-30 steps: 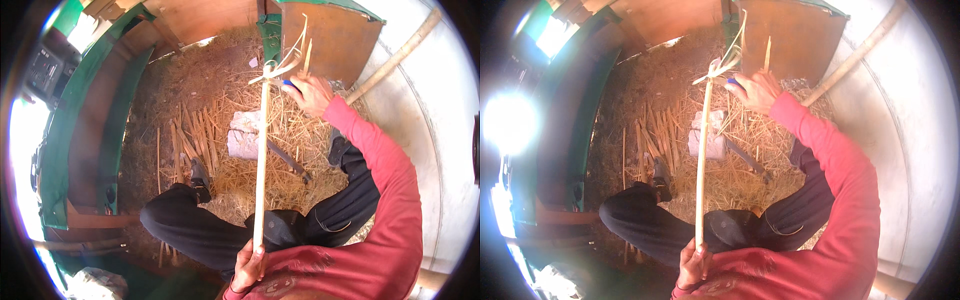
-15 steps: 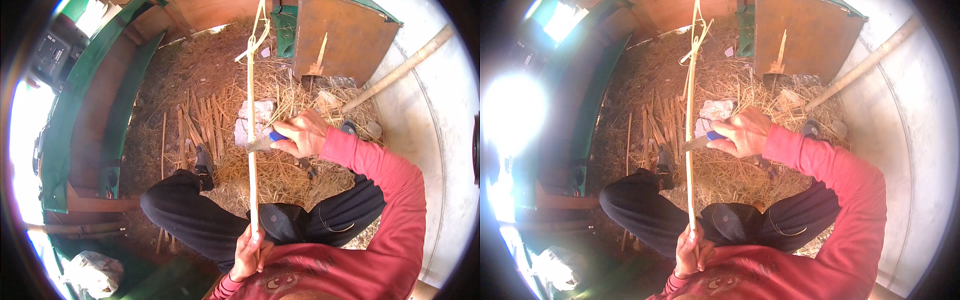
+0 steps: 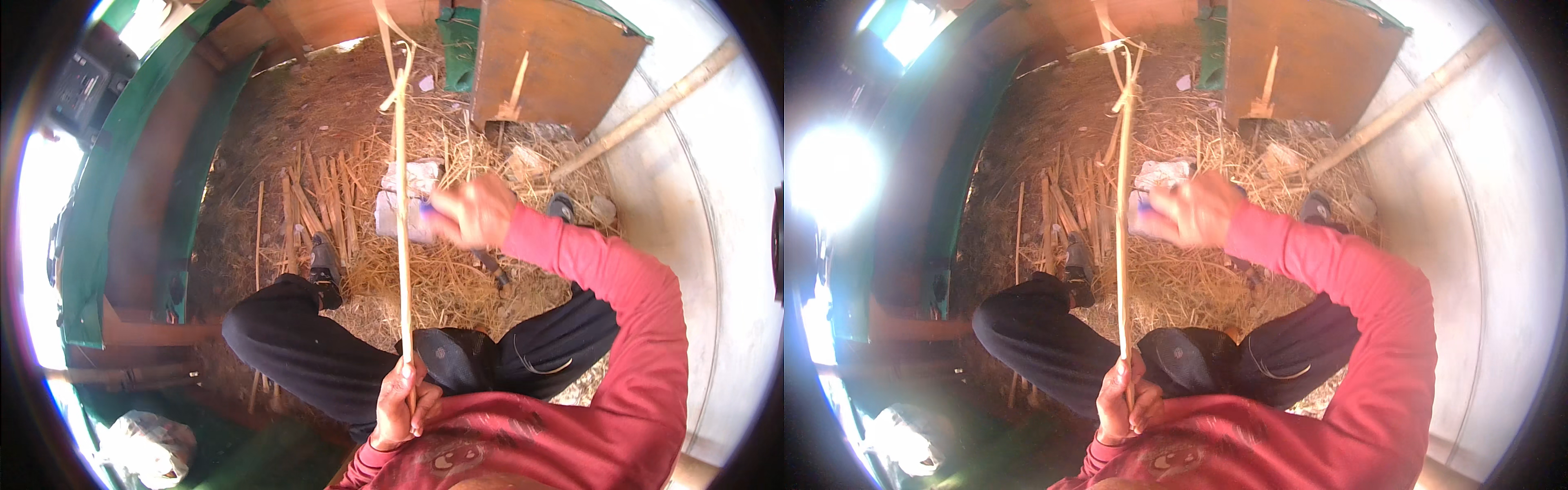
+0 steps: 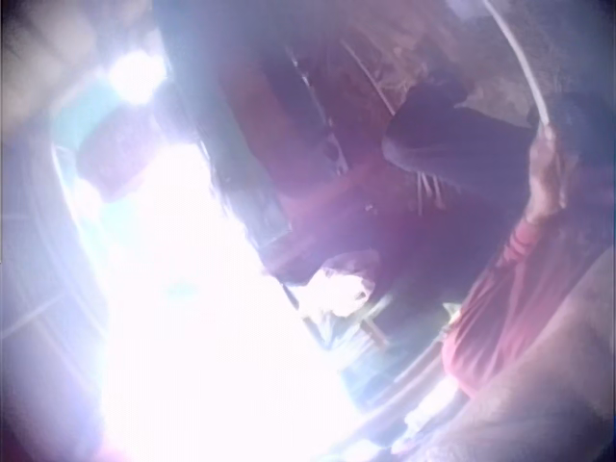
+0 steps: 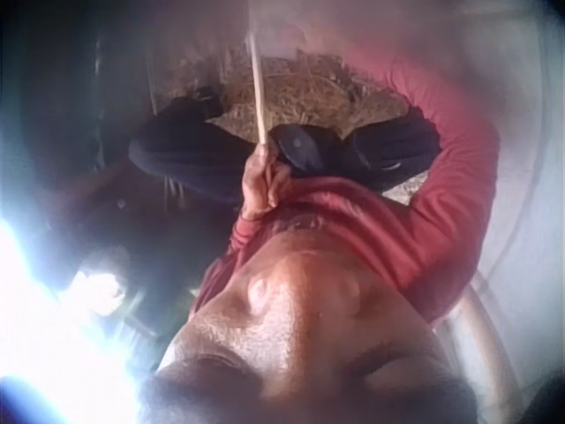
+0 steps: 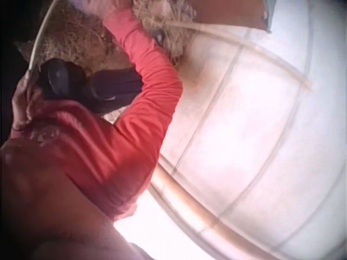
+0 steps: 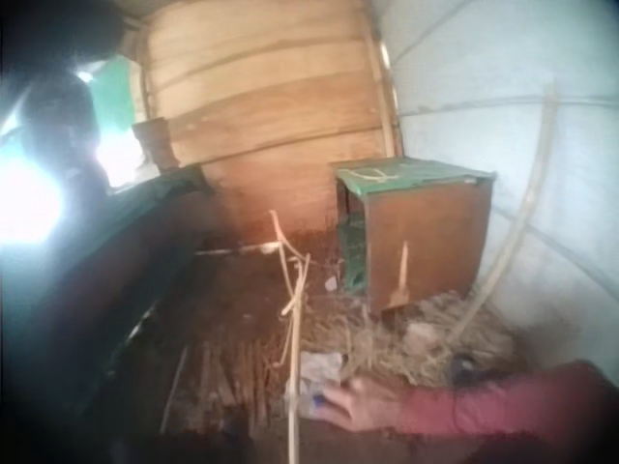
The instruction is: The person sits on the ground and uses a knife to peel the outer layer off thin bamboo sticks. They hold the sticks with one hand and scrape the knife along the length to remove the bark, then place the peeled sticks aside.
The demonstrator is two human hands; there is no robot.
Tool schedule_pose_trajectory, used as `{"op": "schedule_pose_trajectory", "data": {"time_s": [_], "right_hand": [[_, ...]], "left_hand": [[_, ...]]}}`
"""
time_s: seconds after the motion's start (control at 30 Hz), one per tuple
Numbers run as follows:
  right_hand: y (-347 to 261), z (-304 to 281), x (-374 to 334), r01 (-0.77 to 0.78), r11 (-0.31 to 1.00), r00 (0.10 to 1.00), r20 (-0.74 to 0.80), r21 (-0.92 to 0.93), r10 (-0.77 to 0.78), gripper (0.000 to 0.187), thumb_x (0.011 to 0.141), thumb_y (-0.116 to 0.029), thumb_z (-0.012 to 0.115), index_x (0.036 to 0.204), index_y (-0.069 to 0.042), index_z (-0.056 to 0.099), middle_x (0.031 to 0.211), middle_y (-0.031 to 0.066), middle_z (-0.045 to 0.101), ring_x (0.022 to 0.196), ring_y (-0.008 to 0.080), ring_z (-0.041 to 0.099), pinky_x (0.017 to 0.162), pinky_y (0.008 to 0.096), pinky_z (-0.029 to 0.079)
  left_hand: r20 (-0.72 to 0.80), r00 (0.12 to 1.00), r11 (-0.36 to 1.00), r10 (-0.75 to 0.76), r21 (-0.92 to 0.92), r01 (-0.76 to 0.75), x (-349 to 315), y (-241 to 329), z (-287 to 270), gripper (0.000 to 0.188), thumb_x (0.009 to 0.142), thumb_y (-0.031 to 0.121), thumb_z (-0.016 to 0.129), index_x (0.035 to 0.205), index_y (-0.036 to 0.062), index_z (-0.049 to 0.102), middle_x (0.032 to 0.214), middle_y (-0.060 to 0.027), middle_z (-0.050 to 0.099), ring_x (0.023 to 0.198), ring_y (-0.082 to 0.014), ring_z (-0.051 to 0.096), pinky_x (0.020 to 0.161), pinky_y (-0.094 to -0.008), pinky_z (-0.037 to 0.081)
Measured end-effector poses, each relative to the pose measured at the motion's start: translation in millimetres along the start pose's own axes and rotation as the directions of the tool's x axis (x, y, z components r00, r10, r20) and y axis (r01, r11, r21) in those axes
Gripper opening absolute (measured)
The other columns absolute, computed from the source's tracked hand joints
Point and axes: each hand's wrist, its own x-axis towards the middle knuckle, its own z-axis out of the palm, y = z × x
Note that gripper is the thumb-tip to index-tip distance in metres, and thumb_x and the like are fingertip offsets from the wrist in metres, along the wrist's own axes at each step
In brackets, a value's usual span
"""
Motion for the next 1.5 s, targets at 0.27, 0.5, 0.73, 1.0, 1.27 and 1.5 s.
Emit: {"op": "schedule_pose_trajectory", "data": {"time_s": [0.27,0.5,0.73,1.0,1.27,1.5], "right_hand": [[98,-21,-1,-0.368,0.928,0.881,-0.294,0.064,0.370,0.051,0.101,-0.049,0.042,0.081,-0.006,0.063,0.050,0.0115,0.051,0.044,0.0248,0.057,0.041,0.0391,0.044],[-18,-22,-15,0.119,0.921,0.992,-0.081,0.371,-0.096,0.036,0.094,-0.041,0.060,0.087,-0.005,0.063,0.051,0.0116,0.052,0.042,0.0293,0.055,0.041,0.0417,0.041],[-4,5,-10,-0.017,0.999,0.997,-0.077,0.036,0.019,0.041,0.096,-0.046,0.053,0.093,-0.007,0.067,0.053,0.0143,0.056,0.045,0.0308,0.058,0.044,0.0427,0.046],[98,-68,0,-0.781,0.619,0.594,-0.206,0.085,0.778,0.056,0.099,-0.051,0.036,0.097,-0.009,0.073,0.087,0.0238,0.067,0.085,0.0443,0.065,0.076,0.0513,0.051],[-17,-26,-13,0.125,0.941,0.992,-0.041,0.313,-0.118,0.032,0.093,-0.041,0.062,0.088,-0.009,0.064,0.051,0.0095,0.054,0.039,0.0265,0.054,0.039,0.0397,0.041],[38,10,5,-0.236,0.943,0.969,-0.129,-0.235,0.211,0.040,0.097,-0.044,0.052,0.094,-0.007,0.065,0.050,0.0070,0.054,0.034,0.0223,0.049,0.036,0.0377,0.041]], "left_hand": [[0.025,1.000,0.999,0.000,-0.051,0.002,1,-8,-16,0.034,0.102,0.042,0.042,0.089,0.0109,0.037,0.043,-0.0003,0.034,0.029,-0.0083,0.028,0.034,-0.0230,0.024],[0.096,0.995,0.997,-0.024,0.079,0.016,5,3,-4,0.033,0.103,0.040,0.040,0.088,0.0109,0.038,0.044,0.0001,0.033,0.031,-0.0084,0.029,0.034,-0.0217,0.023],[-0.008,1.000,0.999,-0.023,0.043,0.023,5,1,-3,0.028,0.104,0.036,0.041,0.092,0.0108,0.037,0.048,-0.0004,0.035,0.031,-0.0089,0.030,0.035,-0.0216,0.025],[-0.080,0.996,0.995,-0.023,-0.100,0.015,-11,2,-13,0.034,0.102,0.038,0.045,0.083,0.0101,0.039,0.045,0.0013,0.033,0.030,-0.0087,0.029,0.031,-0.0229,0.022],[0.047,0.999,0.994,0.000,0.109,-0.005,2,0,-14,0.035,0.102,0.042,0.043,0.088,0.0103,0.038,0.044,-0.0010,0.034,0.029,-0.0084,0.028,0.031,-0.0223,0.023],[0.020,1.000,0.992,-0.002,0.124,0.000,-4,-5,-7,0.033,0.103,0.040,0.042,0.088,0.0099,0.038,0.044,-0.0016,0.035,0.029,-0.0091,0.028,0.032,-0.0229,0.022]]}}
